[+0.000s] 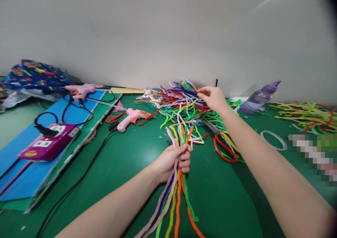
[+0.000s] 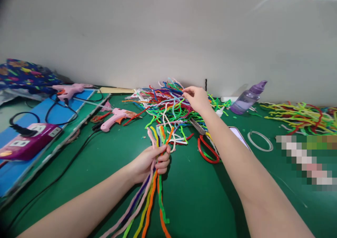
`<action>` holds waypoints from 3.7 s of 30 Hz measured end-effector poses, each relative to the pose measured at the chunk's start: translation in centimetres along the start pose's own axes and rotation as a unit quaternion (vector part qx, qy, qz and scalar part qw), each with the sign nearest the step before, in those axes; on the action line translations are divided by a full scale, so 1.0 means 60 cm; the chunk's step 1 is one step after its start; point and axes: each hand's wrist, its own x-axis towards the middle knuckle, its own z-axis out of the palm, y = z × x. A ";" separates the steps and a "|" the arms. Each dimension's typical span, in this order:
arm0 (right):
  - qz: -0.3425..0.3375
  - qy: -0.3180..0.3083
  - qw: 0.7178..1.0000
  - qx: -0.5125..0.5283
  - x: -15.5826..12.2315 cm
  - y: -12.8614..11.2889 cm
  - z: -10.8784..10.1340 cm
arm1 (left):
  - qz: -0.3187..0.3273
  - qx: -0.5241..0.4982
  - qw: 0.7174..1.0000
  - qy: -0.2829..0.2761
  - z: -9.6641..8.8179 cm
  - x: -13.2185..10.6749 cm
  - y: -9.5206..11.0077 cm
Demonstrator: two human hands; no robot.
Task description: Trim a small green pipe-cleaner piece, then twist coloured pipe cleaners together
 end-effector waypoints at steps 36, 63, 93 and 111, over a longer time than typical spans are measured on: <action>-0.003 -0.063 0.996 0.062 -0.003 -0.029 0.002 | -0.002 -0.023 1.000 0.008 0.000 0.001 0.003; -0.098 -0.019 0.973 -0.208 0.086 0.063 0.050 | -0.014 -0.038 0.999 0.013 -0.002 0.005 0.004; 0.116 -0.163 0.977 -0.068 -0.006 -0.037 -0.003 | -0.001 -0.039 0.999 0.013 -0.002 0.004 0.001; 0.265 -0.165 0.892 0.328 -0.267 -0.176 0.026 | 0.180 -0.068 0.976 0.105 -0.001 0.012 0.009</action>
